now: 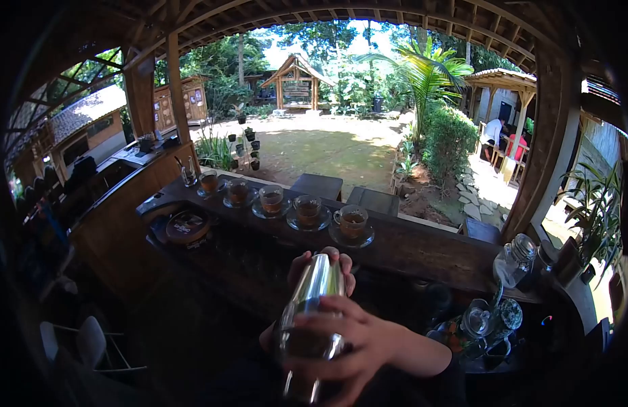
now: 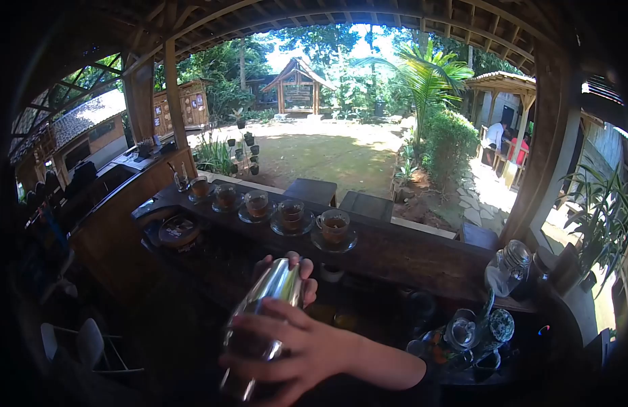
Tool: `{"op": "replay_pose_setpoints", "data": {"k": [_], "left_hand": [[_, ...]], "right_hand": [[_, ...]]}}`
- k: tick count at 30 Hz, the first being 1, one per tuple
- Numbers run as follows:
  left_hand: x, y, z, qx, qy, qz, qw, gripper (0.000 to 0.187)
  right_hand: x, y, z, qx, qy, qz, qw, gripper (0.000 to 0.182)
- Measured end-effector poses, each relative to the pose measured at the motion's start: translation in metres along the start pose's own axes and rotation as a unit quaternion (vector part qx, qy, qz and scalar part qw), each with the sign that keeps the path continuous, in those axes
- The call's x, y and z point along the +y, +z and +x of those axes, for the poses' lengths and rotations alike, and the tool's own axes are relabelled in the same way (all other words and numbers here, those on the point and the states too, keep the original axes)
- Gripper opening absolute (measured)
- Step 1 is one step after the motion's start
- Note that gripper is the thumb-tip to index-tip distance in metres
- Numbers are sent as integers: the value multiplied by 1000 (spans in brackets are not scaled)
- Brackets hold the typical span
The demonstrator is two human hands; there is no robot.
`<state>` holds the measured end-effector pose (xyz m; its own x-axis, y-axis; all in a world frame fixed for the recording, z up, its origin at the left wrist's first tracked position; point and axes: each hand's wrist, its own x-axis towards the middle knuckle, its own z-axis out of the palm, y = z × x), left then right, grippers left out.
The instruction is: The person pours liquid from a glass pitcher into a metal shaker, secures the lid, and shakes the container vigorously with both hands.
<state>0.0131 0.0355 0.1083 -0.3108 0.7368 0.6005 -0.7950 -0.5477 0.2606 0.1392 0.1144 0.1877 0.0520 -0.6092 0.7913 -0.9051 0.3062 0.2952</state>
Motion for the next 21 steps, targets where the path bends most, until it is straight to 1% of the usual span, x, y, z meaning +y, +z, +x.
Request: {"op": "replay_pose_setpoints", "data": {"k": [1, 2, 3, 4, 6, 7, 8, 9, 10, 11, 13, 15, 16, 17, 18, 19, 20, 21], "left_hand": [[-2, -27, -5, 66, -48, -66, 994, 46], [-17, -56, -23, 16, 5, -292, 956, 45], [-32, -85, -41, -53, 30, -504, 861, 44], [-28, -77, -44, -26, 15, -435, 900, 44], [-9, -56, -28, 16, -31, -284, 958, 44], [0, -44, -20, 37, -52, -207, 976, 44], [7, -33, -19, 63, -67, -133, 987, 44], [14, -23, -18, 90, -81, -58, 991, 44], [26, -13, -15, -9, -51, 8, 999, 46], [38, -3, -16, -68, -35, 86, 993, 47], [52, 12, -22, -81, -15, 130, 988, 45], [56, 4, -33, 67, -26, 2, 997, 44], [59, -1, -45, 198, -45, -62, 977, 38], [61, -8, -54, 199, -46, -60, 977, 38], [61, -16, -61, 220, 17, -33, 975, 36], [63, -21, -67, 238, 81, -6, 968, 34], [71, -16, -73, 228, 90, 38, 969, 39], [86, -4, -78, 213, 56, -1, 975, 42]], "right_hand": [[22, 5, -7, 29, 16, -5, 999, 55], [41, 11, -26, 29, 116, 3, 993, 61], [53, 16, -41, 26, 215, 13, 976, 67], [51, 19, -44, 27, 213, 17, 976, 67], [52, 18, -39, 50, 271, 43, 960, 66], [40, 20, -28, 28, 215, 37, 975, 66], [29, 15, -12, -21, 122, 10, 992, 63], [14, 17, 8, -25, 49, -10, 998, 59], [2, 22, 15, -27, 15, -20, 999, 43], [-11, 27, 21, -28, -19, -30, 999, 31], [-7, 35, 13, -33, -46, 5, 998, 34], [21, 52, 18, 74, -9, 57, 996, 42], [38, 56, 10, 39, 44, 46, 997, 61], [58, 75, -8, 79, 110, 80, 988, 78], [70, 82, -15, 97, 191, 87, 973, 89], [70, 92, -15, 156, 221, 53, 961, 92], [65, 95, -4, 161, 186, 51, 968, 92], [57, 96, 12, 163, 150, 50, 974, 93]]}}
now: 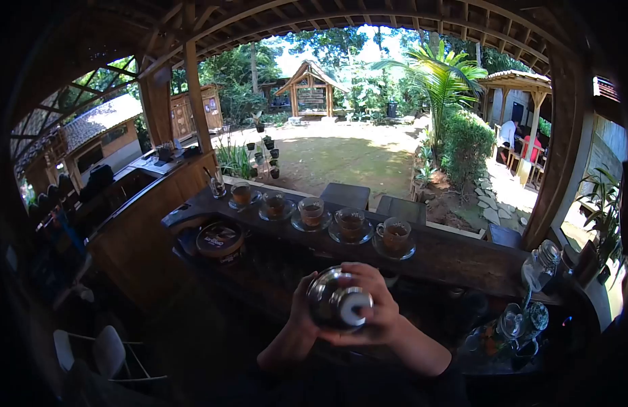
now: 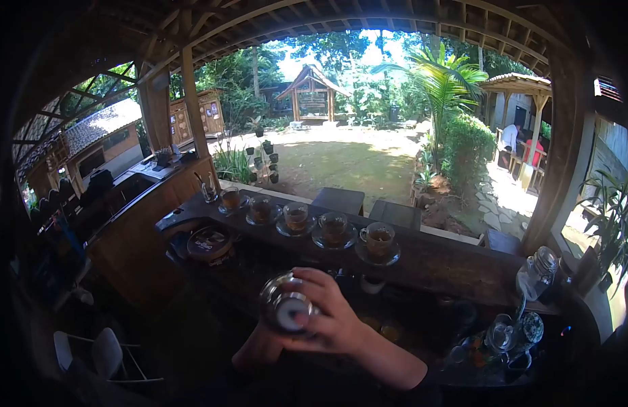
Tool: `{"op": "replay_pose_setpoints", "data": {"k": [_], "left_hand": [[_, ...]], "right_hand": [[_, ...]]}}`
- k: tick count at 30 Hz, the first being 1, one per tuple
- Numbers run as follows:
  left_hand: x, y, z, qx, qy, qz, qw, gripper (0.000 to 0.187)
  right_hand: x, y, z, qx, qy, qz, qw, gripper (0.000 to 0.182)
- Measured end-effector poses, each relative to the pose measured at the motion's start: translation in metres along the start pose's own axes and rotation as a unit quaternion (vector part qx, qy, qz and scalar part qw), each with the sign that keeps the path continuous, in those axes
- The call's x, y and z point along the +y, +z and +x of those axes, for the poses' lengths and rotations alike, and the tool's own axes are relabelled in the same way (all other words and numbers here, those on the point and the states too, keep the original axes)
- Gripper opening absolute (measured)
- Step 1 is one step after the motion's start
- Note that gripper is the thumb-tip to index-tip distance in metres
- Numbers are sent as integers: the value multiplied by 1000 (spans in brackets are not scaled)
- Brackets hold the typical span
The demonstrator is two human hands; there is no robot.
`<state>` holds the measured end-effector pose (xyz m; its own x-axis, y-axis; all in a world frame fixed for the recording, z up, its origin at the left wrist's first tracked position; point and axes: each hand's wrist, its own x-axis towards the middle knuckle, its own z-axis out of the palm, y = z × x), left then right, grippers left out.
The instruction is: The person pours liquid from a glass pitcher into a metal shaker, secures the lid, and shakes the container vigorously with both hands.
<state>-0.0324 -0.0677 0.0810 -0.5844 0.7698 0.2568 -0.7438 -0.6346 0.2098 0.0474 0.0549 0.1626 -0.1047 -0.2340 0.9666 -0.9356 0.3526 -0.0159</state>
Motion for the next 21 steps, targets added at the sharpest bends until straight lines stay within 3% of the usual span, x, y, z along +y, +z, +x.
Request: {"op": "replay_pose_setpoints", "data": {"k": [1, 2, 3, 4, 5, 6, 8, 9, 10, 11, 12, 14, 16, 17, 18, 19, 21], "left_hand": [[15, 9, -8, -11, -42, -30, 999, 47], [25, 26, -13, -22, -15, 35, 999, 49], [34, 36, -17, -104, 1, 75, 992, 48], [43, 34, -14, -200, 21, 102, 974, 48], [47, 33, -13, -214, 27, 96, 972, 48], [50, 31, -13, -227, 31, 90, 969, 48], [64, -4, -12, -70, -53, 22, 996, 47], [54, -40, -14, -7, 124, 137, 983, 45], [44, -76, -15, 106, 274, 269, 917, 42], [57, -80, -13, 36, 97, 100, 990, 41], [66, -72, -8, -37, -92, -72, 992, 41], [66, -42, -12, -41, -121, -77, 989, 46], [66, 5, -11, 12, -55, 55, 997, 54], [62, 28, -7, -94, -37, 79, 992, 63], [59, 35, -2, -181, -34, 179, 966, 73], [50, 40, 4, -243, -50, 207, 946, 75], [27, 49, 18, -323, -124, 240, 907, 80]], "right_hand": [[-7, 7, 9, -18, -109, 3, 994, 79], [-25, 11, 25, -68, -163, 51, 983, 60], [-35, 13, 35, -129, -193, 55, 971, 42], [-45, 15, 45, -190, -220, 62, 955, 39], [-42, 29, 39, -169, -231, 30, 958, 35], [-37, 42, 30, -146, -239, -3, 960, 43], [2, 54, 31, -103, -188, 19, 977, 54], [20, 59, 23, -115, -92, 9, 989, 68], [37, 61, 13, -127, 4, -2, 992, 82], [53, 62, -2, -102, 106, 12, 989, 93], [59, 60, -8, -72, 204, 23, 976, 104], [57, 47, -16, -5, 214, 31, 976, 110], [30, 26, 10, 59, 8, 15, 998, 97], [9, 15, 10, 52, 7, 1, 999, 97], [-21, 3, -5, 83, 66, 76, 991, 86], [-52, -6, -23, 117, 126, 150, 974, 76], [-71, -12, -30, 154, 106, 107, 977, 61]]}}
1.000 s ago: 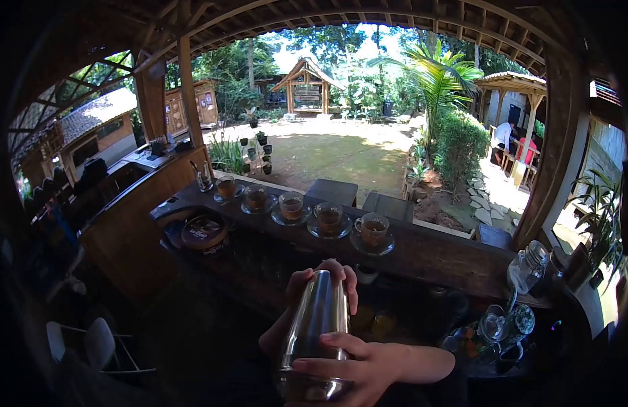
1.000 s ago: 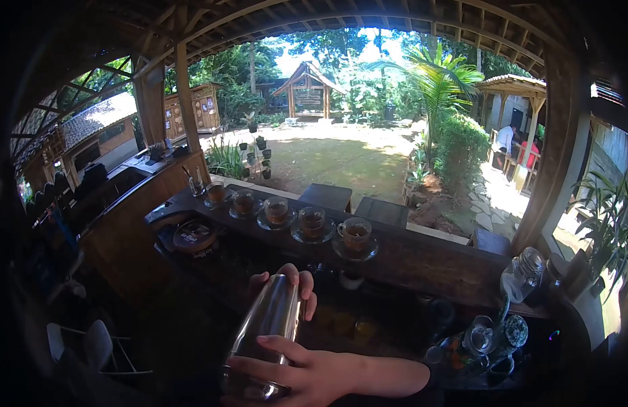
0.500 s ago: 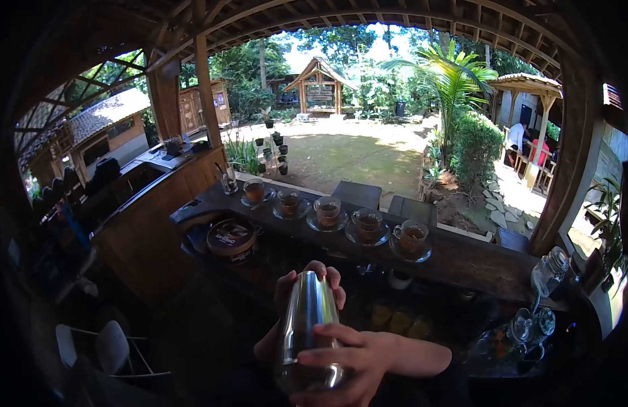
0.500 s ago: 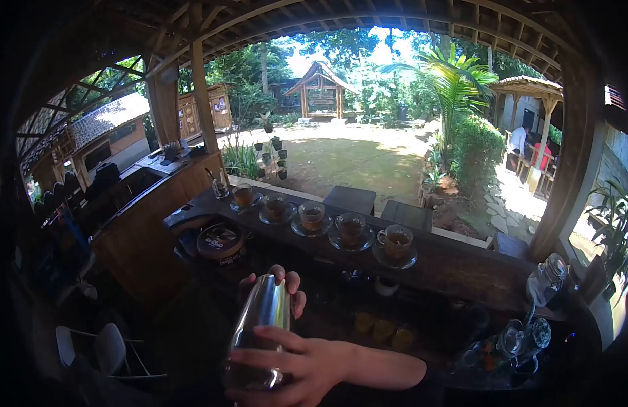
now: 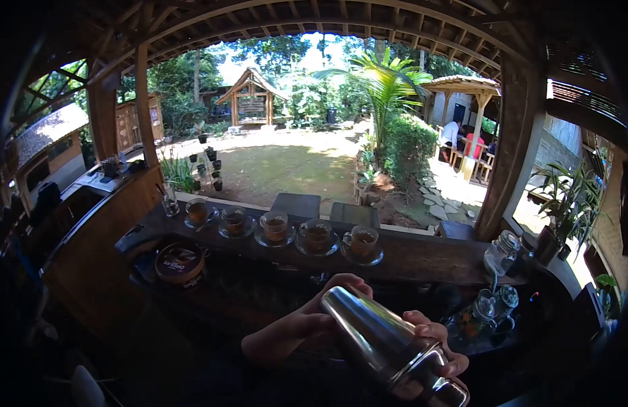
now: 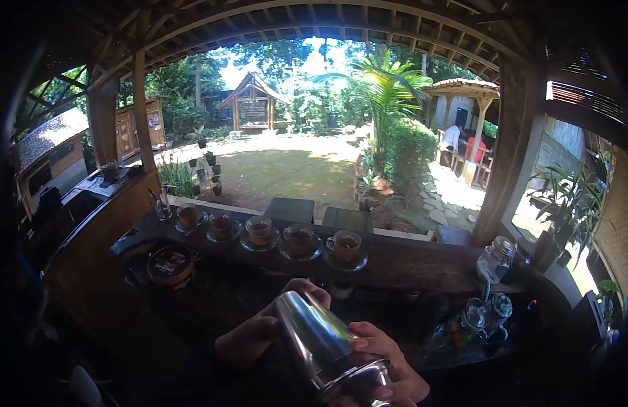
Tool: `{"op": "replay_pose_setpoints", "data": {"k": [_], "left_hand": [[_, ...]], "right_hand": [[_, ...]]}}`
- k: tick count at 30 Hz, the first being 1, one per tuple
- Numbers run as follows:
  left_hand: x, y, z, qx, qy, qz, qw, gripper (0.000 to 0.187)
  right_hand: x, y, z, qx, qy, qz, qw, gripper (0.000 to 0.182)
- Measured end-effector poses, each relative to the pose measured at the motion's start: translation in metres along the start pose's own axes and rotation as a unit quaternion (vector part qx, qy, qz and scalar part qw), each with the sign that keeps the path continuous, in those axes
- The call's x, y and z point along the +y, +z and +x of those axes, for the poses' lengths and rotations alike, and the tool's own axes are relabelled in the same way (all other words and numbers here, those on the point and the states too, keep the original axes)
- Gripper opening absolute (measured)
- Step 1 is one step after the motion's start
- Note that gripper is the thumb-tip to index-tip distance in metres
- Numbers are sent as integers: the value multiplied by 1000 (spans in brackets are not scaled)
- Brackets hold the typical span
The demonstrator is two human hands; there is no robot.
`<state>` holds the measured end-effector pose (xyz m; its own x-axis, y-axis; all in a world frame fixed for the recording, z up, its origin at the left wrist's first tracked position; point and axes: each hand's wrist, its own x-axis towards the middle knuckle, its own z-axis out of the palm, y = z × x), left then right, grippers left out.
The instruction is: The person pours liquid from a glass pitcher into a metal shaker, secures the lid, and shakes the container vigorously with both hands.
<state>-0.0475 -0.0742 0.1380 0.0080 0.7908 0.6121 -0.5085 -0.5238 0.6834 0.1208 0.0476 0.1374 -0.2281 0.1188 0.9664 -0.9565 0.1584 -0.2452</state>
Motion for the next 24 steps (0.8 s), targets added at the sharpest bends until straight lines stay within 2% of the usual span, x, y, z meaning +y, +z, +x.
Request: {"op": "replay_pose_setpoints", "data": {"k": [1, 3, 4, 5, 7, 8, 9, 11, 14, 15, 17, 18, 20, 21, 23, 24], "left_hand": [[-28, -17, 13, 13, -10, -47, 999, 76], [-59, -28, 40, 65, -137, -255, 955, 74], [-76, -31, 52, 94, -149, -228, 958, 77], [-82, -27, 63, 93, -189, -263, 942, 78], [-86, -7, 73, 41, -215, -209, 953, 66], [-75, 14, 81, -34, -178, -206, 962, 70], [-49, 39, 86, -83, -164, -135, 974, 76], [-42, 50, 104, -274, -61, -66, 957, 79], [-48, 61, 126, -285, -29, -50, 957, 89], [-45, 62, 130, -221, -79, -22, 972, 83], [-89, 46, 147, -103, -180, -159, 965, 75], [-101, 43, 149, -106, -180, -162, 964, 75], [-119, 46, 154, -47, -189, -196, 961, 70], [-112, 56, 158, -54, -187, -195, 961, 70], [-98, 78, 154, -125, -125, -134, 975, 71], [-94, 82, 155, -169, -76, -64, 981, 60]], "right_hand": [[-3, -8, -2, 10, -6, -39, 999, 69], [3, -45, 3, 30, -6, -189, 982, 86], [4, -56, 7, 43, -13, -264, 963, 95], [-7, -54, 12, 52, -53, -353, 932, 102], [-29, -50, 22, 92, -125, -527, 836, 116], [-49, -42, 19, 81, -142, -571, 805, 116], [-67, -33, 18, 46, -143, -593, 791, 115], [-91, -18, 17, -18, -148, -644, 750, 115], [-108, -21, 13, -49, -178, -710, 679, 114], [-109, -31, 15, -37, -175, -727, 663, 114], [-103, -61, 25, 28, -147, -741, 655, 113], [-98, -74, 31, 68, -127, -734, 664, 113], [-98, -77, 40, 105, -175, -655, 728, 113], [-99, -68, 47, 107, -219, -603, 760, 114], [-126, -47, 38, 60, -120, -641, 756, 104], [-137, -43, 33, 46, -83, -653, 751, 101]]}}
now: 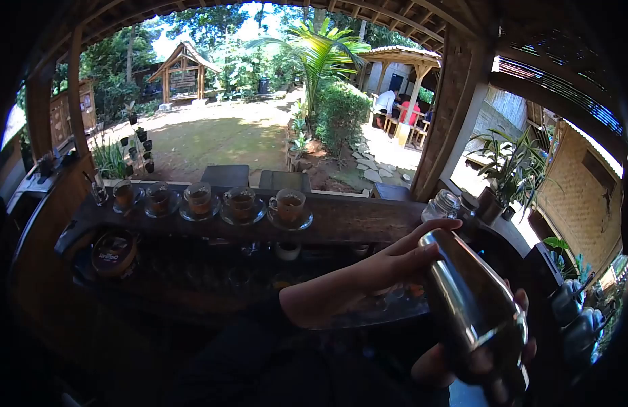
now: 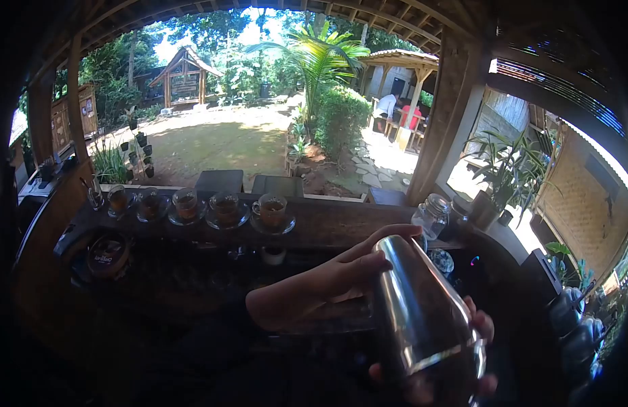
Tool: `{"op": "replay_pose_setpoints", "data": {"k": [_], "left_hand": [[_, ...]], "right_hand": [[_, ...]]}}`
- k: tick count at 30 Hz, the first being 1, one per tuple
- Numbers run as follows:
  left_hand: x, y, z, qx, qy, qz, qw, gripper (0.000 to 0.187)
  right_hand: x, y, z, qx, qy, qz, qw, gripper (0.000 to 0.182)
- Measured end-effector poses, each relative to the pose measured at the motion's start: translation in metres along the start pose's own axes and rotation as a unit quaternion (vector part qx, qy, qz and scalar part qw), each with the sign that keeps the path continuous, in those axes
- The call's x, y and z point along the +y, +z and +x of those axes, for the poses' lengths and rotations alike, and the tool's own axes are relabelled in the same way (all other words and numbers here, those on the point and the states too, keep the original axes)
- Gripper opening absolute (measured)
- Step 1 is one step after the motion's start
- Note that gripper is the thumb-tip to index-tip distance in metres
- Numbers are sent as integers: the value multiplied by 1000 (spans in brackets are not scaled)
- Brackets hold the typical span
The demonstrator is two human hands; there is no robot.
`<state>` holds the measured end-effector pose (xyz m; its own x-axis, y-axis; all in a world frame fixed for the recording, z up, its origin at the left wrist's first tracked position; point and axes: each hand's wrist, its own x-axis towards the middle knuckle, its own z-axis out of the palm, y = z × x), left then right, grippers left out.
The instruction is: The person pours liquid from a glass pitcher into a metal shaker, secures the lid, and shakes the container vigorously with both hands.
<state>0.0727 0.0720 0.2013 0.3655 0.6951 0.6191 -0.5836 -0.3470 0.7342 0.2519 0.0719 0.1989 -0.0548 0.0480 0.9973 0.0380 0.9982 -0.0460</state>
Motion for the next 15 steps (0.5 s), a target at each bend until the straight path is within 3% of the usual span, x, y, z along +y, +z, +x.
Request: {"op": "replay_pose_setpoints", "data": {"k": [2, 5, 6, 7, 9, 11, 13, 15], "left_hand": [[6, 14, 12, -53, 120, 98, 987, 61], [-3, 10, 29, 24, 139, 107, 984, 58], [-12, -2, 34, 92, 61, 65, 992, 53], [-25, -13, 42, 131, 54, -14, 990, 52], [-36, -42, 47, 193, -62, -87, 975, 53], [-45, -41, 45, 223, -78, -70, 969, 51], [-34, -13, 44, 208, -19, -39, 977, 48], [-24, 8, 42, 134, 35, 65, 988, 43]], "right_hand": [[15, -10, -3, -13, -76, -104, 992, 96], [38, -23, -8, -34, -189, -250, 949, 90], [49, -20, -9, -6, -155, -240, 958, 95], [62, -8, -8, 43, -80, -201, 975, 102], [83, 12, -1, 108, 45, -149, 982, 117], [91, 15, 7, 135, 16, -104, 985, 108], [89, 3, 1, 121, -38, -62, 990, 108], [86, -8, -15, 86, -85, -37, 992, 107]]}}
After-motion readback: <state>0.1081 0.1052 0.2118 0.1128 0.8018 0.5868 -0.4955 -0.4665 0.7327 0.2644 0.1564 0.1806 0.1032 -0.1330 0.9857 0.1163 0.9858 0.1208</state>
